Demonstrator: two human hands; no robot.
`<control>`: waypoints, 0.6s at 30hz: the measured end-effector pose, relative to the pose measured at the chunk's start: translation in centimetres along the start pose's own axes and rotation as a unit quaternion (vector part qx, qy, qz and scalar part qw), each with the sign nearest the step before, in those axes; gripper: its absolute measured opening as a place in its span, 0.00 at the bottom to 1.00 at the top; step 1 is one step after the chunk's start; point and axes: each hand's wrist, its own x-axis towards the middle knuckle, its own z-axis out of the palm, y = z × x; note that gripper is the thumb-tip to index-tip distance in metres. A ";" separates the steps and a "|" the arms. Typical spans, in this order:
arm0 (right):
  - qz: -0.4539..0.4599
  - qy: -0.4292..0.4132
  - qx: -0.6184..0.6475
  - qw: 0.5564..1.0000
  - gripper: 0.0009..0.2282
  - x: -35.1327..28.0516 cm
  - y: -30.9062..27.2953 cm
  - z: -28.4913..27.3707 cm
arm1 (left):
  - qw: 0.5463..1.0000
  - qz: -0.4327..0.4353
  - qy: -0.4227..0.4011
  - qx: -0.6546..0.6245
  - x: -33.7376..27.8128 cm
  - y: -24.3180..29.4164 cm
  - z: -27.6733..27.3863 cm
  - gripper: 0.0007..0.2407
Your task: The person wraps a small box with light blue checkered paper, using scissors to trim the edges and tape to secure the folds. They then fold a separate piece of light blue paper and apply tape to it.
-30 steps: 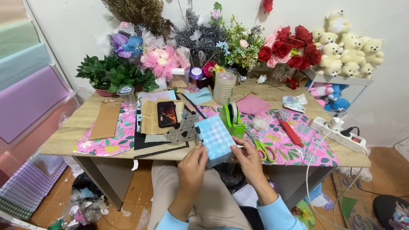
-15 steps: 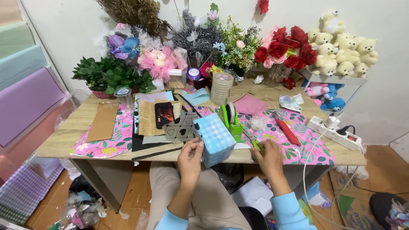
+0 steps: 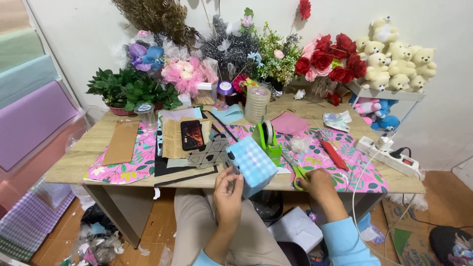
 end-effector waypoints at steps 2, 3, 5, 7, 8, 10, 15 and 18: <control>0.003 0.014 -0.004 1.000 0.18 0.4 0.9 0.5 | 1.000 0.000 0.006 0.005 -0.1 0.2 0.3 0.04; 0.006 0.026 -0.008 1.000 0.19 0.5 1.3 0.8 | 1.000 -0.002 0.012 0.012 -0.2 0.3 0.3 0.04; 0.017 0.046 0.016 0.999 0.17 -0.6 2.4 0.5 | 1.000 0.006 0.016 0.003 -0.3 -0.5 0.4 0.04; 0.027 0.066 0.041 0.997 0.17 -3.4 1.5 -1.7 | 1.000 0.015 0.020 -0.007 -0.2 -0.9 0.6 0.03; 0.052 0.073 0.081 0.993 0.20 -5.7 0.1 -3.6 | 1.000 0.014 0.022 -0.007 -0.3 -0.9 0.7 0.04; 0.078 0.079 0.119 0.987 0.24 -9.1 -0.4 -5.2 | 1.000 0.011 0.022 -0.007 -0.5 -0.9 1.0 0.04; -0.093 0.027 0.052 0.994 0.20 -15.3 -1.1 -7.7 | 1.000 0.011 0.020 -0.013 -1.3 -0.3 1.5 0.03; -0.203 0.076 0.000 0.976 0.25 -16.2 -0.5 -7.6 | 0.999 0.020 0.015 -0.039 -1.5 -1.2 1.8 0.03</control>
